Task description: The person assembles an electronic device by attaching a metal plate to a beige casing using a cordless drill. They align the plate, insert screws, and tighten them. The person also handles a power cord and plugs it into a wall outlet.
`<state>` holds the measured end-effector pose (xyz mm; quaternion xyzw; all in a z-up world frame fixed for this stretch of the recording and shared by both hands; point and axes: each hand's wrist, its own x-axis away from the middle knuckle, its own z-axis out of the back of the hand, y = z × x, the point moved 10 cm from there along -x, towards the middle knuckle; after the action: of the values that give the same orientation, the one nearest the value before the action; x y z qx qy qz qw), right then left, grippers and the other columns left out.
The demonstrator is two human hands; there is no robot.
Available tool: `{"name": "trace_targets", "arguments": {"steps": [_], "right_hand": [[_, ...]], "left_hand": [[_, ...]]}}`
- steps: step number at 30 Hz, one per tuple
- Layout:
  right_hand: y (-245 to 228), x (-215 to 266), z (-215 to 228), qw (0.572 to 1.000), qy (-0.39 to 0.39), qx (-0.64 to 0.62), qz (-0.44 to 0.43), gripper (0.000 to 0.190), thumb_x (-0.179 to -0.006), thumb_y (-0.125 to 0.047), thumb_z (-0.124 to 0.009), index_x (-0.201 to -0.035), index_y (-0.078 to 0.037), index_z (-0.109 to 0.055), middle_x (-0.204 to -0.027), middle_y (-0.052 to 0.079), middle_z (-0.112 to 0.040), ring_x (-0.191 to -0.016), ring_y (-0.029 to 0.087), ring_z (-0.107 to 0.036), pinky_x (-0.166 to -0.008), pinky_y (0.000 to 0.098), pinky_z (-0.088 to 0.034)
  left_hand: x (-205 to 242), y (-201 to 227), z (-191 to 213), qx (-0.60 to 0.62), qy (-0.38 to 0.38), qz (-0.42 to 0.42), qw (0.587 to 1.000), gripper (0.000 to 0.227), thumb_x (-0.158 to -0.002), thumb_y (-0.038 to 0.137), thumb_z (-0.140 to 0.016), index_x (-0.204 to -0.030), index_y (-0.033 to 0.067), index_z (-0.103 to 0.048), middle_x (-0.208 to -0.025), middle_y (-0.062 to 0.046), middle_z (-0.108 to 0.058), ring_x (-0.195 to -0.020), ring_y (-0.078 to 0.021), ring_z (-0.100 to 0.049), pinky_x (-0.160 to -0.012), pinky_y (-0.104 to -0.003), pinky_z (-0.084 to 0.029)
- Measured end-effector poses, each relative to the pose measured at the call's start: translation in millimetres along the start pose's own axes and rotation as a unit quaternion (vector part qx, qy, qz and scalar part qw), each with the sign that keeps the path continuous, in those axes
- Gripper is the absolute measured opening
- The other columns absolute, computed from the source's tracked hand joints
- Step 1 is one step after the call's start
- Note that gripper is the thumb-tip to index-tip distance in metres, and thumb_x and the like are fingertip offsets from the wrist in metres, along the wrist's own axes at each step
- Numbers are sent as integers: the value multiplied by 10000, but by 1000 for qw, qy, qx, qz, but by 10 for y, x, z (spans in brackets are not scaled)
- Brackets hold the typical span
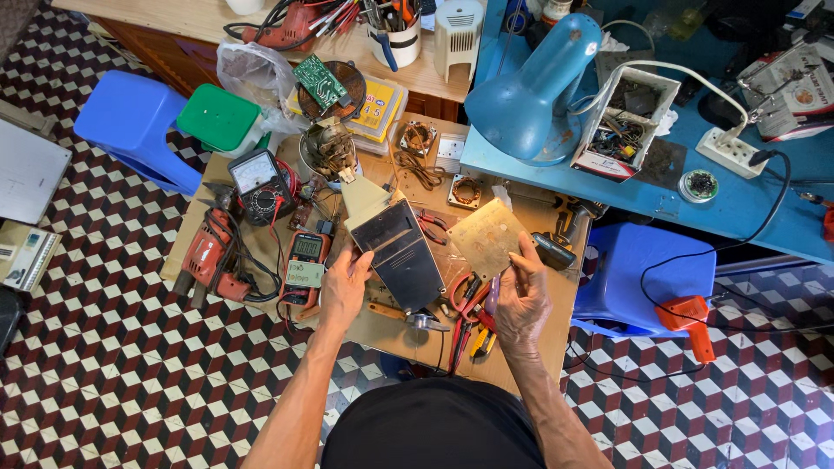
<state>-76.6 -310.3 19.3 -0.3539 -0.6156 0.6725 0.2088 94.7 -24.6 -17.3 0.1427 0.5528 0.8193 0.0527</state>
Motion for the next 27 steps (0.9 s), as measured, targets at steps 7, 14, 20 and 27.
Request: {"name": "trace_targets", "arguments": {"steps": [7,14,20,27], "right_hand": [[-68,-34,-74,999,-20,28,10,198,-1018,35,-542,-1205,-25,-565,-1560,193,-502,-1350,243,-589,-1081,341,-544],[-181,14,-419,995,-79,-58,-6,221,-1008,23,-536,-1227,6,-555,-1550,219,-490,-1403,258,-525,-1139,351,-473],[-199,90,-768,992,-80,-87,-36,136,-1103,-11,-554,-1211,42,-617,-1439,194,-647,-1297,198,-616,-1125,315,-490],[125,209,-1148,984,-42,-116,-131,491,-941,-8,-628,-1404,-51,-471,-1290,-15,-599,-968,90,-647,-802,210,-528]], "left_hand": [[40,-25,5,-31,7,30,999,479,-1001,377,-566,-1383,89,-557,-1086,-126,-777,-916,-245,-788,-755,-353,-598],[0,-128,-15,-39,20,35,998,458,-986,398,-580,-1310,75,-600,-1029,-152,-777,-907,-253,-782,-746,-359,-587],[-7,-164,-37,-58,24,11,998,392,-1039,372,-618,-1146,-5,-627,-999,-158,-792,-883,-258,-788,-770,-360,-587],[-21,-36,-51,-24,33,-27,999,456,-988,231,-655,-1399,60,-556,-1074,-182,-773,-1025,-273,-763,-836,-363,-577]]}}
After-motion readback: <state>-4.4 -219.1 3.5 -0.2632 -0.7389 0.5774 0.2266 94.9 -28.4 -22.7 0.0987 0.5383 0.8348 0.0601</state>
